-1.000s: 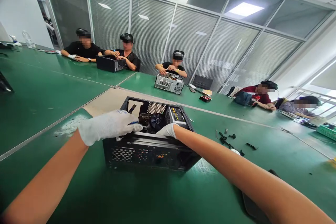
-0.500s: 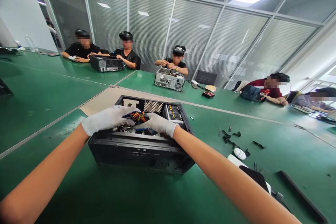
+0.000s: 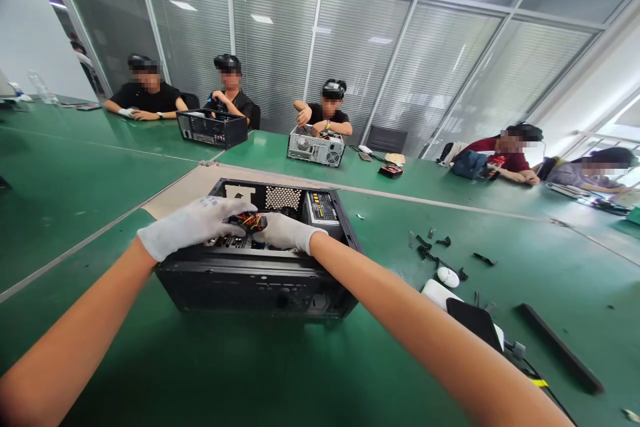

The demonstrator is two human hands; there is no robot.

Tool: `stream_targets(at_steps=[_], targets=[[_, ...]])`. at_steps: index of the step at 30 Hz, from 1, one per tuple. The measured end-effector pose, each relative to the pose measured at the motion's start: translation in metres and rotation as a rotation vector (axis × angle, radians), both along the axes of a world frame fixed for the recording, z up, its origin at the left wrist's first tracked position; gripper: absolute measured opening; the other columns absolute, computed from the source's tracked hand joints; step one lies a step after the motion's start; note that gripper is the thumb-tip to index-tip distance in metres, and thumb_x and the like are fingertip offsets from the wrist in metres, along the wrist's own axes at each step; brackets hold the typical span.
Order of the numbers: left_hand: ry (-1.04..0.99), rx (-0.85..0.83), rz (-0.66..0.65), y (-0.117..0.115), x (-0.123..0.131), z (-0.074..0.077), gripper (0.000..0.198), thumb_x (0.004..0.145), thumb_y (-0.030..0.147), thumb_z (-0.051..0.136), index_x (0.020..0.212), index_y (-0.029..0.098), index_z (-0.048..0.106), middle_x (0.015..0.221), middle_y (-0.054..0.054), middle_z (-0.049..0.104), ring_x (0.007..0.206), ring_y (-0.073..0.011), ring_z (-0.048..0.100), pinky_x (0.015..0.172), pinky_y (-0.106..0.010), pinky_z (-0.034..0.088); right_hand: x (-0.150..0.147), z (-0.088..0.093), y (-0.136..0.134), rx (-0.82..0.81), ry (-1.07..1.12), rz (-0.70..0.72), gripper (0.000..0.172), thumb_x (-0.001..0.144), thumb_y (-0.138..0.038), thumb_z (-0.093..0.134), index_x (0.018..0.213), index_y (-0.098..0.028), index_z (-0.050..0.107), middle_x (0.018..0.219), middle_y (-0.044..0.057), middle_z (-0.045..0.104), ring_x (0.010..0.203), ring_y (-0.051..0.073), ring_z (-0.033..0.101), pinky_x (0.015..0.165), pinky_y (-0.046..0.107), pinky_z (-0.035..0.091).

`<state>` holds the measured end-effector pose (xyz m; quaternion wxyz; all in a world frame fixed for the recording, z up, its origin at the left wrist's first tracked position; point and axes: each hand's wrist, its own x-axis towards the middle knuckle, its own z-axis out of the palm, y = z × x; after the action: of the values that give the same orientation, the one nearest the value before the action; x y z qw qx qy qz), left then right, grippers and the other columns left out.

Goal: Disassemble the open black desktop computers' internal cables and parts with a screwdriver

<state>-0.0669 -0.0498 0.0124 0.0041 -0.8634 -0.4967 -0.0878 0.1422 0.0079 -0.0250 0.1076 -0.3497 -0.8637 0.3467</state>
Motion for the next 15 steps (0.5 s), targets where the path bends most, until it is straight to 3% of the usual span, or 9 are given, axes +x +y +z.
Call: stream_targets(at_steps=[3, 6, 11, 15], targets=[[-0.007, -0.042, 0.027, -0.002, 0.002, 0.006, 0.047, 0.092, 0.051, 0.062, 0.132, 0.025, 0.061, 0.113, -0.007, 0.073, 0.104, -0.0260, 0.067, 0.089, -0.031, 0.047, -0.001, 0.001, -0.001, 0.217, -0.123, -0.169, 0.030, 0.084, -0.017, 0.067, 0.114, -0.017, 0.065, 0.103, 0.008, 0.074, 0.090, 0.020, 0.067, 0.080, 0.027, 0.047], [-0.074, -0.099, 0.007, -0.003, 0.003, 0.011, 0.044, 0.092, 0.057, 0.058, 0.120, 0.024, 0.068, 0.100, -0.006, 0.074, 0.095, -0.0243, 0.068, 0.084, -0.029, 0.047, -0.001, 0.002, -0.001, 0.344, -0.143, -0.236, 0.027, 0.086, -0.019, 0.065, 0.113, -0.017, 0.061, 0.097, 0.010, 0.073, 0.087, 0.021, 0.067, 0.074, 0.026, 0.045], [-0.176, -0.219, -0.049, -0.004, 0.003, 0.014, 0.051, 0.096, 0.062, 0.044, 0.097, 0.020, 0.071, 0.078, -0.004, 0.070, 0.075, -0.0192, 0.065, 0.075, -0.027, 0.047, -0.003, 0.001, -0.001, 0.380, -0.148, -0.241, 0.023, 0.088, -0.018, 0.063, 0.111, -0.017, 0.059, 0.096, 0.010, 0.072, 0.085, 0.020, 0.066, 0.073, 0.027, 0.043], [-0.144, -0.216, -0.029, -0.007, 0.004, 0.017, 0.049, 0.095, 0.062, 0.046, 0.093, 0.019, 0.069, 0.083, -0.006, 0.070, 0.079, -0.0206, 0.065, 0.074, -0.028, 0.047, -0.001, 0.016, -0.008, 0.288, -0.161, -0.190, 0.034, 0.080, -0.027, 0.075, 0.112, -0.020, 0.064, 0.094, 0.006, 0.073, 0.082, 0.019, 0.064, 0.071, 0.026, 0.043]])
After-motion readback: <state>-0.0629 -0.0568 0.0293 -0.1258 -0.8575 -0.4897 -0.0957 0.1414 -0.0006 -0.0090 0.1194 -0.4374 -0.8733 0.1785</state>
